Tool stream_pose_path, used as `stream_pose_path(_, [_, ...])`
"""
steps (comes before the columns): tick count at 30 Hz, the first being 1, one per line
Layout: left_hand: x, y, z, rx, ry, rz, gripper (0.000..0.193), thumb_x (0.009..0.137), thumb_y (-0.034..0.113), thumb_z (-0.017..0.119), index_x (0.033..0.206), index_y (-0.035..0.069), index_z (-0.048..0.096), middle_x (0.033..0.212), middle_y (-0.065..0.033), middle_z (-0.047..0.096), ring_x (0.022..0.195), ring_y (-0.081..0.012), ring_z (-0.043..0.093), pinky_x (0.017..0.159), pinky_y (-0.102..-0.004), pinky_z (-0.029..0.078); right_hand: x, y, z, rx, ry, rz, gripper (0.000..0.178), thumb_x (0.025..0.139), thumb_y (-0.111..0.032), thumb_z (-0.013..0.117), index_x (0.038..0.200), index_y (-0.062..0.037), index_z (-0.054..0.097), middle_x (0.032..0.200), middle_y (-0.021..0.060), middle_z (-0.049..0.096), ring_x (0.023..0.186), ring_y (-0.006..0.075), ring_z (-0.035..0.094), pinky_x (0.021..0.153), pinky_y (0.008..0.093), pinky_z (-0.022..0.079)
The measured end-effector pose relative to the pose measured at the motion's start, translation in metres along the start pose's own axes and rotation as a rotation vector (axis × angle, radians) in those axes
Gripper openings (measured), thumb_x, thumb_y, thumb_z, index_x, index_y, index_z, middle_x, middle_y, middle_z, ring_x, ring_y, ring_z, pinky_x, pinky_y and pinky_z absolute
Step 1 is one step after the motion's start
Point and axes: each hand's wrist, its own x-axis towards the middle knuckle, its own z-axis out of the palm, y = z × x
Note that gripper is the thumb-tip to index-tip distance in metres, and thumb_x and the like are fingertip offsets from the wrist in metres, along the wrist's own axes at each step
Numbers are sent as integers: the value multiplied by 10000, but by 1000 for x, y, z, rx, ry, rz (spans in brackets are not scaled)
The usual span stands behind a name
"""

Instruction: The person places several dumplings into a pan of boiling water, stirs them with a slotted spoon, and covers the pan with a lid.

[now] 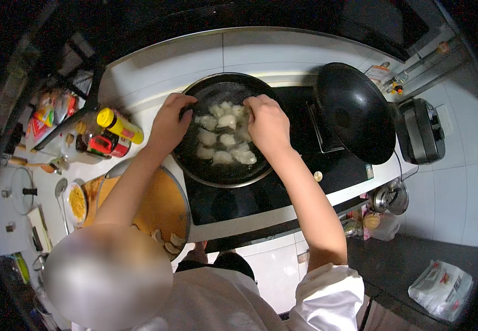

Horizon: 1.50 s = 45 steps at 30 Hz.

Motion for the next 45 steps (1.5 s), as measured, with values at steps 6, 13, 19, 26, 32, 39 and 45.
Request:
stream_pose_path(6, [-100, 23, -73, -81, 139, 38, 275, 819, -27, 602, 1084, 43, 626, 956, -114, 595, 847, -242, 599, 745, -318, 483, -60, -122, -16, 507, -171, -139, 194, 790, 20, 585, 965, -30, 654, 943, 144, 624, 883, 346, 622, 771, 430, 518])
stream_pose_path(13, [-263, -47, -104, -181, 103, -452, 267, 830, -28, 605, 1086, 41, 637, 894, -84, 600, 820, -180, 579, 739, -267, 463, -198, -186, 128, 612, -652, -106, 285, 835, -124, 611, 1116, -74, 596, 1116, 138, 582, 1038, 353, 575, 873, 456, 484])
stream_pose_path(19, [-358, -84, -83, 41, -186, -640, 336, 805, 75, 679, 1138, 78, 629, 1049, -158, 632, 966, -314, 616, 817, -376, 497, -278, -192, 173, 339, -922, 100, 427, 832, -159, 638, 1227, -64, 510, 1176, 187, 530, 1138, 367, 514, 950, 462, 450])
stream_pose_path(26, [-362, -88, -55, 449, -419, -584, 531, 780, 310, 700, 1230, 73, 544, 1193, -122, 571, 1175, -303, 482, 987, -422, 360, -296, -196, 185, 280, -832, 159, 556, 741, -72, 706, 1241, -68, 462, 1196, 199, 497, 1129, 399, 505, 941, 464, 449])
stream_pose_path(32, [-359, -95, -47, 497, -513, -479, 537, 775, 306, 707, 1200, 45, 508, 1185, -145, 567, 1170, -315, 495, 1002, -435, 331, -292, -201, 185, 338, -855, 190, 560, 691, -27, 726, 1180, -62, 456, 1146, 184, 528, 1114, 388, 514, 933, 460, 440])
stream_pose_path(39, [-362, -89, -57, 87, -338, -571, 364, 785, 203, 700, 1082, 71, 536, 960, -136, 639, 966, -289, 606, 819, -384, 443, -307, -177, 199, 1005, -738, 611, 435, 789, -70, 639, 1193, -95, 480, 1075, 129, 567, 1040, 225, 564, 890, 353, 455])
stream_pose_path(45, [-354, -96, -80, -973, -201, -1080, 132, 917, 211, 559, 957, 87, 580, 877, -37, 581, 827, -179, 572, 693, -295, 474, -299, -187, 188, 695, -936, 406, 352, 808, -210, 700, 1116, -76, 593, 1066, 146, 612, 977, 302, 627, 833, 377, 501])
